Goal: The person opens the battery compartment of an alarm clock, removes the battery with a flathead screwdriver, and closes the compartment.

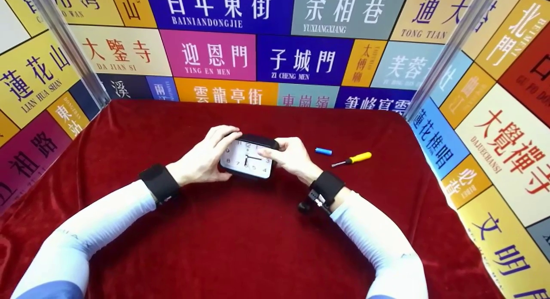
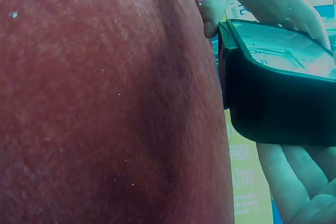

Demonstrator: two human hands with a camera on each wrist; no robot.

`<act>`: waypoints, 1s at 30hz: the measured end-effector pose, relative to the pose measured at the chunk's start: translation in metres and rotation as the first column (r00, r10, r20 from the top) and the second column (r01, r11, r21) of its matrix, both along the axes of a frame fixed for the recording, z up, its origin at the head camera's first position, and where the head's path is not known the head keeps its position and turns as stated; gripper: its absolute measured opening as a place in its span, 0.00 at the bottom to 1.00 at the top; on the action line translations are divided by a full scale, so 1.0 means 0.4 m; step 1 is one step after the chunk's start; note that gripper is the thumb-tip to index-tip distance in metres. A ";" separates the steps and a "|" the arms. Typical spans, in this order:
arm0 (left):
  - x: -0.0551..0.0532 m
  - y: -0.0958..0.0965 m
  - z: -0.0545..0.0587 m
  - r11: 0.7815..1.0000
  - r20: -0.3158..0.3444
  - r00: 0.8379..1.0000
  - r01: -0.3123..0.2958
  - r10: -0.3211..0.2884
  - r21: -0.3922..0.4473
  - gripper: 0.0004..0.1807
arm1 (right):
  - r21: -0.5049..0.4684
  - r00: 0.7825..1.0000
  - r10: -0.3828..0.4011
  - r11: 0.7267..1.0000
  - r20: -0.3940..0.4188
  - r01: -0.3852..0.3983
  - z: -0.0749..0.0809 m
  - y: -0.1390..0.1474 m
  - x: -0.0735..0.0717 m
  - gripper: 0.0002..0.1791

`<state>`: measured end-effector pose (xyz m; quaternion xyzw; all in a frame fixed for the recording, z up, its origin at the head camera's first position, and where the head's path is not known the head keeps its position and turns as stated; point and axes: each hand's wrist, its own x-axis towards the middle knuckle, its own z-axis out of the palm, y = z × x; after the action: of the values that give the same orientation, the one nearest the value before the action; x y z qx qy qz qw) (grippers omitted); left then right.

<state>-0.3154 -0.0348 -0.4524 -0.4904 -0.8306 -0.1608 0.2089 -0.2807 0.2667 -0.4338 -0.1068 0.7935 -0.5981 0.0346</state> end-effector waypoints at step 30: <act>-0.018 -0.007 0.044 0.996 0.440 0.894 -0.080 0.087 -0.035 0.64 | 0.407 0.930 0.155 0.913 -0.334 -0.006 -0.017 -0.010 0.047 0.70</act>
<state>-0.3228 -0.0374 -0.4350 -0.4070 -0.8778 -0.2519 0.0183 -0.2621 0.2626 -0.4405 -0.2383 0.8862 -0.3920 -0.0651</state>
